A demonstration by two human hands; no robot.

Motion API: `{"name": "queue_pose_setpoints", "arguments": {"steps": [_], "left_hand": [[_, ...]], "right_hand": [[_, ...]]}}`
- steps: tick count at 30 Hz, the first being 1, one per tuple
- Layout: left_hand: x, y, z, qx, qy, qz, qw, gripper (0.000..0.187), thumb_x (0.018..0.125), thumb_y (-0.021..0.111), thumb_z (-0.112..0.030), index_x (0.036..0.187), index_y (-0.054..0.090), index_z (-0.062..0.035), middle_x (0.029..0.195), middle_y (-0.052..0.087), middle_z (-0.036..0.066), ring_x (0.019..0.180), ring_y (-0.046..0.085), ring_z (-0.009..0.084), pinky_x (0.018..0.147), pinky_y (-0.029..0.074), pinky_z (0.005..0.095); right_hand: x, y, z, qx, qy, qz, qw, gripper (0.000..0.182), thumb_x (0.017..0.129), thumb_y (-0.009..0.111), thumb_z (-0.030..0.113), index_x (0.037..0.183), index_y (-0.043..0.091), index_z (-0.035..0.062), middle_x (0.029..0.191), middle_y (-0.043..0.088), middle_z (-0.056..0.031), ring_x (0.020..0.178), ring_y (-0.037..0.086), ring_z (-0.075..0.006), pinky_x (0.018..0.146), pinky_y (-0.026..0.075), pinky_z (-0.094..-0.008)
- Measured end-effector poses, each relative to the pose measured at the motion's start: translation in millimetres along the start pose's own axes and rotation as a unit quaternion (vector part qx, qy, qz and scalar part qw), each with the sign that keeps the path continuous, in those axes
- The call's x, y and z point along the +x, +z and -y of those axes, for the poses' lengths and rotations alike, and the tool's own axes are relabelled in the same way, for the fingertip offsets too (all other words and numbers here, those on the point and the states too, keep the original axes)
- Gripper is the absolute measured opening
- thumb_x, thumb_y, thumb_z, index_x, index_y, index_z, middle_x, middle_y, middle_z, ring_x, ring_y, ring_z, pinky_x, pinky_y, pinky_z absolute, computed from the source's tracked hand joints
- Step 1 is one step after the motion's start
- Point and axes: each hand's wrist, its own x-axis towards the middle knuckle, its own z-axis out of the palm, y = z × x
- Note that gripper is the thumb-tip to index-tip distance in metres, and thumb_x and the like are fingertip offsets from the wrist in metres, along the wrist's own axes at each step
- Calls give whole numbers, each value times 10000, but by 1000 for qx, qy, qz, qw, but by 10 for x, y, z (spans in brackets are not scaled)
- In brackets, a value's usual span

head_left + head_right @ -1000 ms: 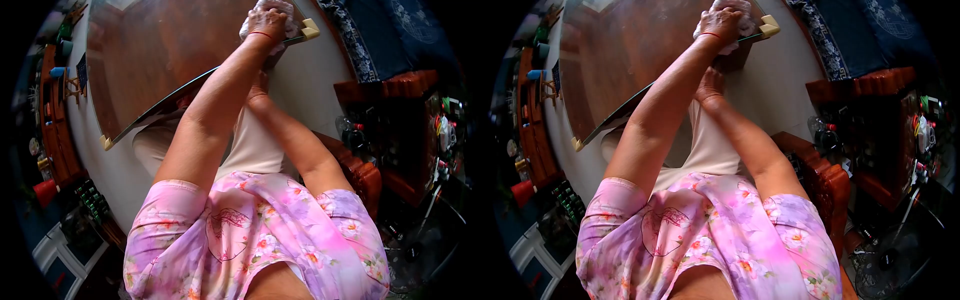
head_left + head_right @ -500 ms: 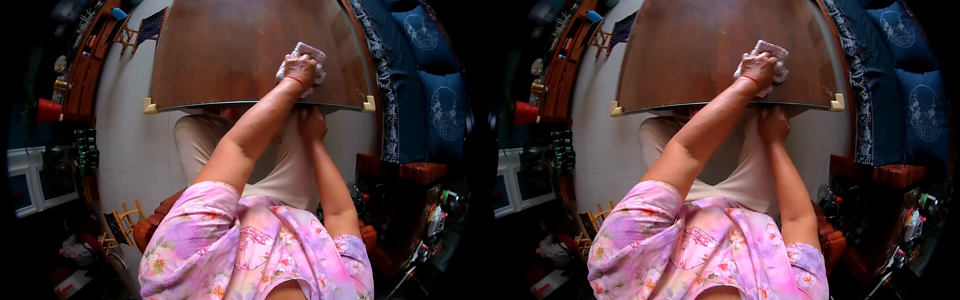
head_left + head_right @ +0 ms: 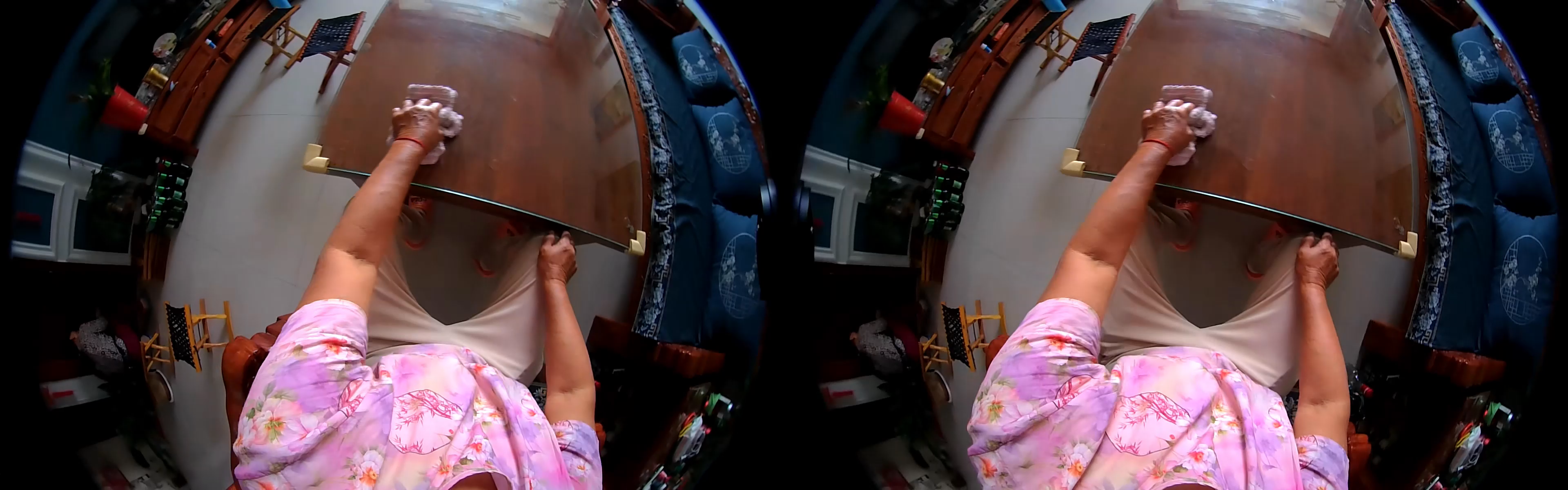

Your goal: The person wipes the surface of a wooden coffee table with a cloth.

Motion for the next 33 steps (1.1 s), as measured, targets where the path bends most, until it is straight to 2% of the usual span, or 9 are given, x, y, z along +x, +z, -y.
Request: {"name": "queue_pose_setpoints", "arguments": {"steps": [5, 8, 12, 15, 17, 22, 25, 29, 33], "left_hand": [[-5, -3, 860, 45, -89, -6, 995, 411, 768, 582, -242, 1177, 612, -265, 1205, 587, -31, 1081, 564, 235, 904, 457, 433], [40, 41, 1312, 37, -137, 15, 990, 429, 782, 564, -245, 1211, 584, -237, 1271, 556, -12, 1101, 560, 256, 934, 458, 390], [36, -105, 1447, 16, -236, 28, 971, 498, 786, 562, -253, 1283, 529, -244, 1301, 540, 17, 1154, 541, 260, 967, 447, 378], [23, -110, 1300, 15, -275, 20, 961, 508, 751, 622, -264, 1254, 551, -235, 1276, 560, 58, 1151, 548, 262, 958, 459, 365], [40, -35, 1173, 25, -254, 8, 967, 468, 731, 666, -309, 1185, 594, -221, 1182, 620, 72, 1090, 588, 281, 923, 484, 380], [40, -66, 649, 43, -212, 19, 976, 437, 759, 658, -303, 1185, 599, -223, 1199, 608, 70, 1100, 580, 276, 940, 474, 379], [93, -29, 351, 46, -177, 40, 982, 462, 763, 668, -363, 1201, 587, -242, 1224, 579, 16, 1137, 549, 264, 923, 483, 402], [128, 100, -77, 35, -106, 11, 994, 448, 773, 642, -357, 1200, 591, -230, 1210, 593, 27, 1126, 558, 275, 929, 475, 404], [114, 67, -598, 33, -46, 26, 998, 404, 790, 601, -318, 1179, 601, -209, 1216, 589, 42, 1132, 550, 282, 912, 475, 410]], "right_hand": [[26, 16, -51, -14, -3, 4, 1000, 394, 853, 485, 375, 1000, 584, 24, 991, 623, -233, 919, 607, -406, 782, 486, -499], [34, 11, -51, -20, -4, 7, 1000, 390, 852, 484, 372, 1001, 582, 25, 986, 625, -231, 915, 607, -405, 781, 485, -501], [21, -19, 4, -18, 2, 9, 1000, 381, 846, 484, 358, 999, 583, 23, 986, 626, -226, 921, 606, -400, 785, 485, -501], [12, -16, 29, -8, 7, 1, 1000, 360, 838, 496, 345, 992, 580, 30, 1000, 628, -207, 939, 604, -386, 799, 486, -485], [18, -18, 30, -16, 0, 4, 1000, 360, 835, 507, 346, 980, 573, 23, 999, 627, -204, 958, 601, -375, 799, 489, -478], [36, -15, 34, -6, 3, 16, 1000, 354, 834, 518, 343, 962, 569, 17, 988, 620, -198, 953, 602, -367, 800, 493, -471], [40, -10, 20, -2, -2, 10, 1000, 342, 835, 523, 341, 956, 571, 24, 984, 617, -187, 951, 601, -359, 809, 494, -465], [45, -27, 17, 9, 6, 18, 1000, 341, 838, 532, 347, 956, 573, 29, 999, 609, -175, 981, 587, -345, 820, 494, -454], [41, 9, -13, 9, -1, 6, 1000, 337, 836, 535, 342, 950, 573, 27, 991, 603, -168, 967, 587, -336, 808, 502, -440]]}}
